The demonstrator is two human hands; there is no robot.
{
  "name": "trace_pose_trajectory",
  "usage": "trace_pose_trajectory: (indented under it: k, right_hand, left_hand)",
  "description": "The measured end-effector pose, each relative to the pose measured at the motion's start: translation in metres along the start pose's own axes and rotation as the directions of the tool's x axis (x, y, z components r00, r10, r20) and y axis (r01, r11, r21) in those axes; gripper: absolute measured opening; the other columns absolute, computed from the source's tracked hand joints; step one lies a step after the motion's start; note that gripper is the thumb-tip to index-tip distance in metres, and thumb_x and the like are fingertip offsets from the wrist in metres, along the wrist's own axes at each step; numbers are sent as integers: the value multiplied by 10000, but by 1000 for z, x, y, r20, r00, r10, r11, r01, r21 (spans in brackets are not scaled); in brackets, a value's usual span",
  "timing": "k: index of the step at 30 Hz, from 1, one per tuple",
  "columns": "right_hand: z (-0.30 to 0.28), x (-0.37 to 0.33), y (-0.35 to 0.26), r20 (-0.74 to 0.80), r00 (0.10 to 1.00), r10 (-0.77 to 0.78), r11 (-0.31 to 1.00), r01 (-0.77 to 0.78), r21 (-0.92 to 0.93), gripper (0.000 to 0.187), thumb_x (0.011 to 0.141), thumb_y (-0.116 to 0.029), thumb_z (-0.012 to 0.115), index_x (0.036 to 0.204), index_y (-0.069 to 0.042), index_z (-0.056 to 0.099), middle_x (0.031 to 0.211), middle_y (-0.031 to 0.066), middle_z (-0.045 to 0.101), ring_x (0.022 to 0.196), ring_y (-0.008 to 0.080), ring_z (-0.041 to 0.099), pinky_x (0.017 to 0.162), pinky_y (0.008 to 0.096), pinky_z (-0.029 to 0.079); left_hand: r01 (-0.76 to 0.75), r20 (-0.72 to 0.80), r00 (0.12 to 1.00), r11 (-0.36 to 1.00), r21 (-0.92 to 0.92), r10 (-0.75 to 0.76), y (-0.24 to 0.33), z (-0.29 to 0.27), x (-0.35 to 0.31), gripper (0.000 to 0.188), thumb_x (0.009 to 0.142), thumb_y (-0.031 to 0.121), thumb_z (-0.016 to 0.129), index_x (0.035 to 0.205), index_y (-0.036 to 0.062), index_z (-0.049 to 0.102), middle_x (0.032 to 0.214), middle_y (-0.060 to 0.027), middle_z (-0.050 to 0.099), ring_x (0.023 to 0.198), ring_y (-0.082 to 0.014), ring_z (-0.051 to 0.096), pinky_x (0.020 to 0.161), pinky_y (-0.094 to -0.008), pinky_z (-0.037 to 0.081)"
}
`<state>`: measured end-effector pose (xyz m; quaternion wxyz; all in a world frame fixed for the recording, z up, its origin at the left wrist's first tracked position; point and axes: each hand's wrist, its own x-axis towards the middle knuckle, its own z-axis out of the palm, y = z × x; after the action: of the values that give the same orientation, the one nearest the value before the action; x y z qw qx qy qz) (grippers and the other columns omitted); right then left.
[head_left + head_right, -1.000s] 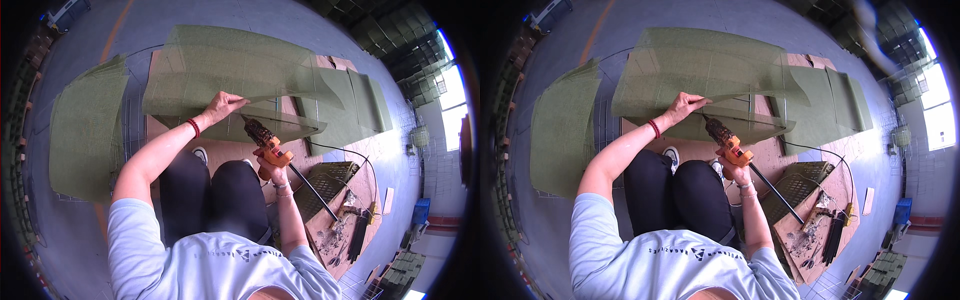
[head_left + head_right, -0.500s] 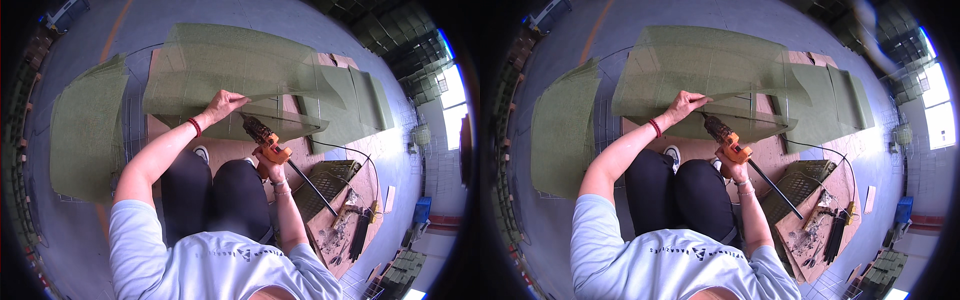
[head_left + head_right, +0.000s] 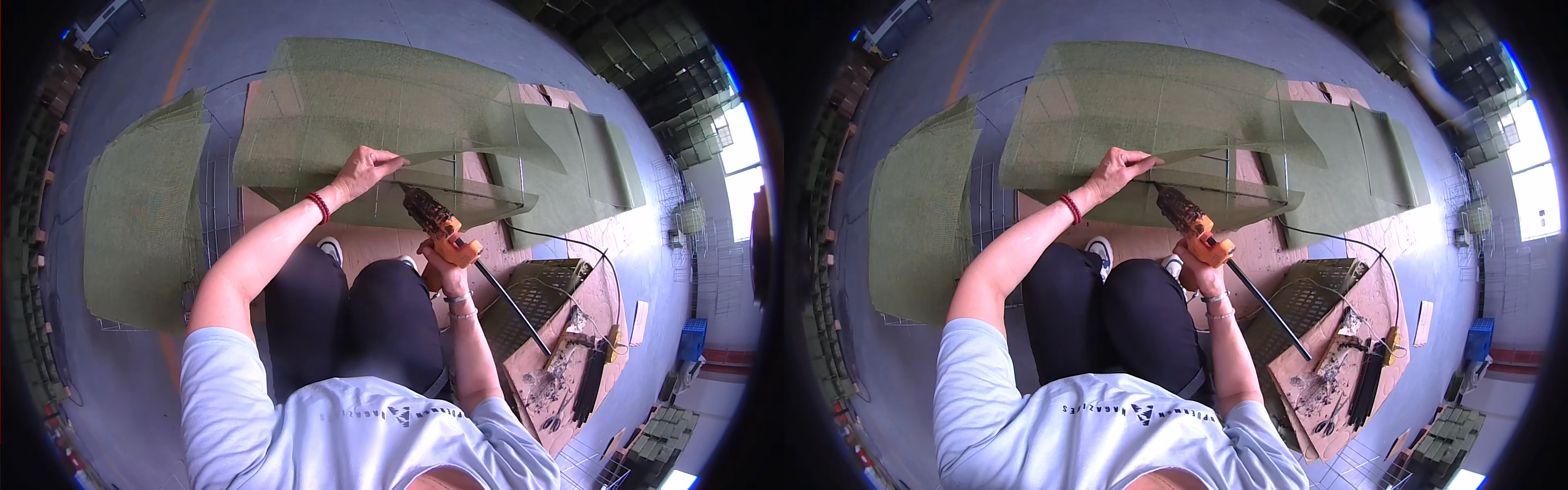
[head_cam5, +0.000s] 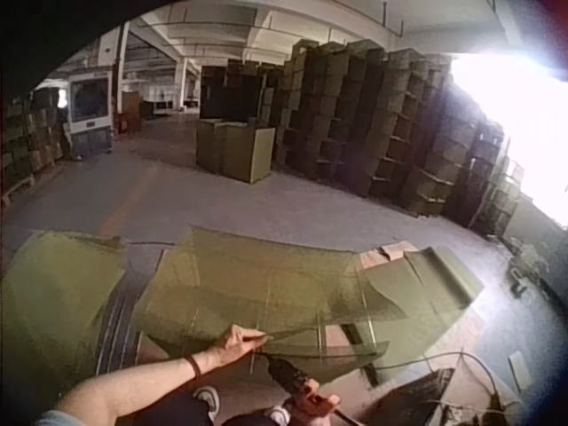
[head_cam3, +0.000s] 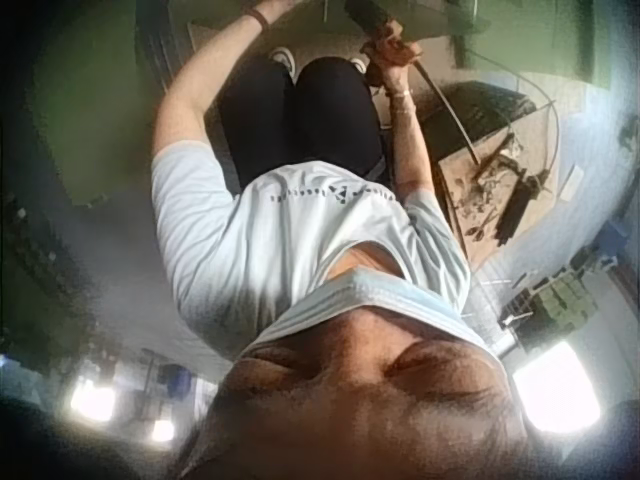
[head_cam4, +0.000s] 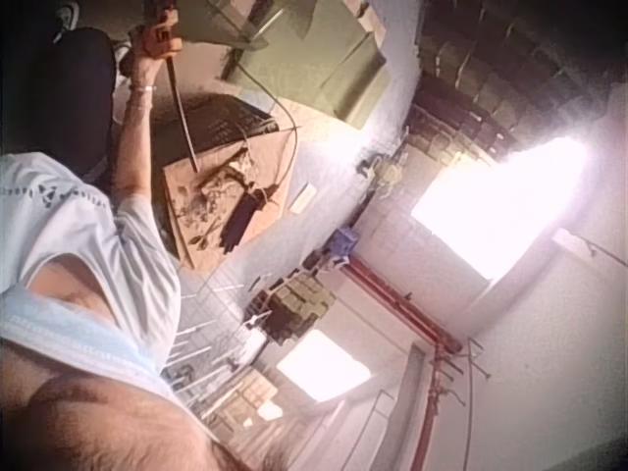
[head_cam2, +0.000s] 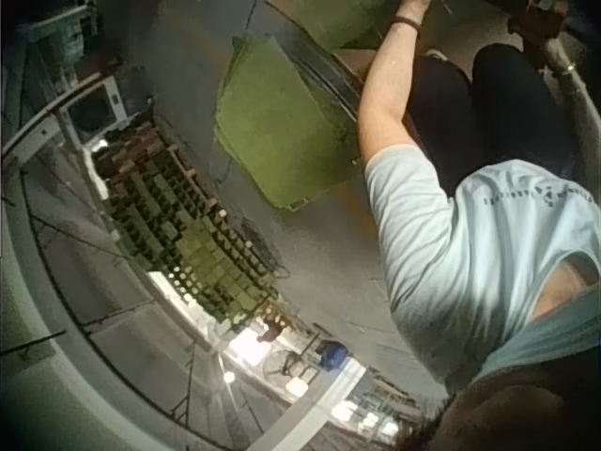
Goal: Using a glue gun to join green mesh panels together in a manufacturing facility.
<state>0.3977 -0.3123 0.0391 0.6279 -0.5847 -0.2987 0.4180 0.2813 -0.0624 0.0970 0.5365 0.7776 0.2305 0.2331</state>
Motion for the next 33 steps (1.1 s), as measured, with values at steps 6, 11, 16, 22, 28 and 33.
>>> trace_pose_trajectory:
  k: [6,11,16,22,28,33]
  right_hand:
    - [1,-1,-4,0,1000,25,1000,-25,-3,170,785,-75,700,933,-42,624,884,0,626,831,103,590,752,257,471]
    - [7,0,-5,35,999,23,1000,-23,6,179,783,-95,706,931,-41,620,870,-4,623,824,95,587,743,257,469]
    - [6,-3,-2,16,999,50,999,-50,-16,171,787,-78,699,932,-38,617,877,0,622,830,100,588,749,258,469]
    - [6,-5,0,-10,1000,24,999,-24,45,174,788,-76,694,939,-35,616,874,4,624,827,107,589,750,259,469]
    - [5,-2,3,-5,1000,15,1000,-15,3,156,792,-76,679,929,-31,620,868,8,628,824,110,591,756,260,470]
    - [3,-3,2,-45,999,-6,999,8,37,150,793,-72,679,924,-30,621,864,10,631,823,110,594,749,262,471]
  left_hand:
    - [-39,-18,999,999,8,39,-2,2,0,302,892,305,622,999,37,712,858,-63,713,782,-68,591,704,-254,474]
    - [-65,-22,998,997,30,66,-4,4,1,326,908,324,602,1007,32,708,833,-43,711,754,-34,555,676,-237,458]
    - [-56,-29,998,998,18,56,-4,2,3,275,873,291,648,986,49,718,878,-90,720,782,-96,634,706,-271,499]
    - [-64,-31,997,998,21,65,-5,3,2,256,877,277,645,979,56,724,848,-75,721,750,-75,615,678,-258,493]
    - [-57,-39,998,998,13,57,-5,4,1,247,881,273,641,979,62,726,816,-60,718,719,-60,590,654,-250,482]
    - [-36,-24,999,999,21,36,-2,2,1,246,886,273,634,975,64,727,802,-52,715,706,-57,580,648,-250,478]
